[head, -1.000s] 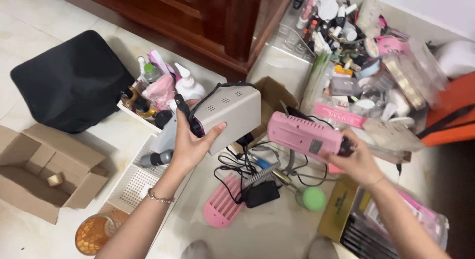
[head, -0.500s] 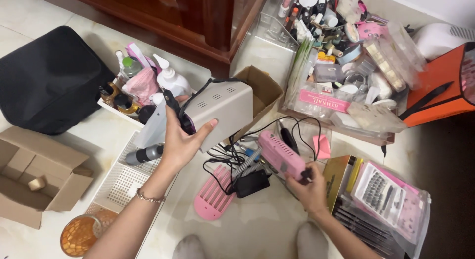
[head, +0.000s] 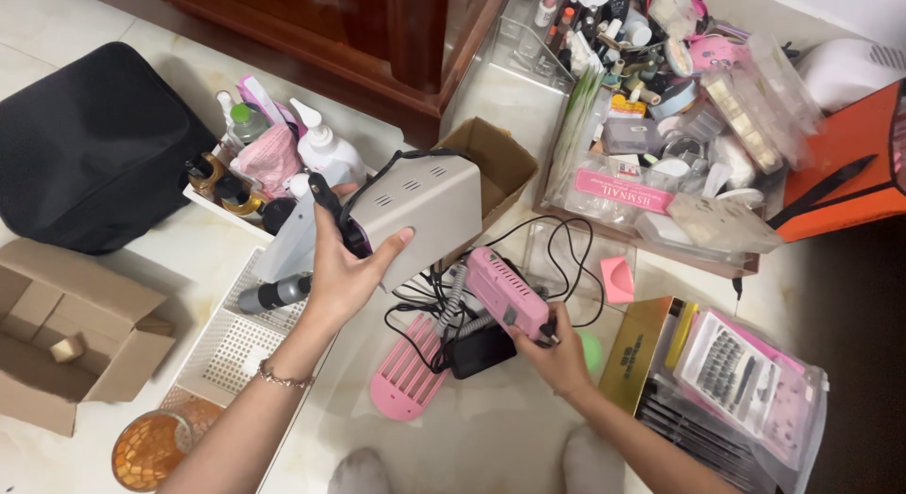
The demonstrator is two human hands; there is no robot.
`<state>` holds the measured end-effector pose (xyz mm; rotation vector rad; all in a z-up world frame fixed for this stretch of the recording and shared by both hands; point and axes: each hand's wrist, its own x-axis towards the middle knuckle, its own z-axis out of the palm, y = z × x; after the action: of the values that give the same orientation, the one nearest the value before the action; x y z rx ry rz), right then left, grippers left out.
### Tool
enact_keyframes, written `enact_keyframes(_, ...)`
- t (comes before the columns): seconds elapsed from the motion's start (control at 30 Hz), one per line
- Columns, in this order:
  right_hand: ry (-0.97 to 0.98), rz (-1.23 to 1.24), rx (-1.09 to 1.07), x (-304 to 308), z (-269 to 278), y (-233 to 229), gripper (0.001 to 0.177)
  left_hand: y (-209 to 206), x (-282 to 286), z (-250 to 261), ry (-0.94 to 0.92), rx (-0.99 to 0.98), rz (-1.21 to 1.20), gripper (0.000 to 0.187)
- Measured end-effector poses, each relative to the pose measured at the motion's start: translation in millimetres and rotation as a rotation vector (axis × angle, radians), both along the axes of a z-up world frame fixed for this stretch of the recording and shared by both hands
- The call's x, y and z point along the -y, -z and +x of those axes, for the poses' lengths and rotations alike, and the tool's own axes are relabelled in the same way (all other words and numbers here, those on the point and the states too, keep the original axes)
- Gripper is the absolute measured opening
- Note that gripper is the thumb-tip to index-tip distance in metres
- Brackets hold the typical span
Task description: The person organizes various beauty tools and accessories on the floor, sorting them into a cardboard box. They handle items such as a purple device, a white device, a pink device, and several cables, placing them into the box one by one.
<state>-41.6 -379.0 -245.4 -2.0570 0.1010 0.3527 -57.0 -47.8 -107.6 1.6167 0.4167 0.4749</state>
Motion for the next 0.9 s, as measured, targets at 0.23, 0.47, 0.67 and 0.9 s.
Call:
enact_keyframes(0.23,-0.201,-0.12,0.0,39,56,-25,0.093,6,-16,0,-0.04,0.009,-0.005,0.089)
enact_keyframes(0.47,-0.661,-0.904,-0.283,16,98,-109,0.098,10,-27,3,-0.08,0.019,-0.064,0.086)
enact_keyframes(0.67,-0.824,-0.891,0.266,-63,137,-111,0.077,13,-33,3,-0.114,0.041,0.002,0.086)
enact_keyframes(0.9,-0.987,-0.596,0.155,-184,143,-97,0.079,5,-41,-4,-0.161,0.064,0.109,0.084)
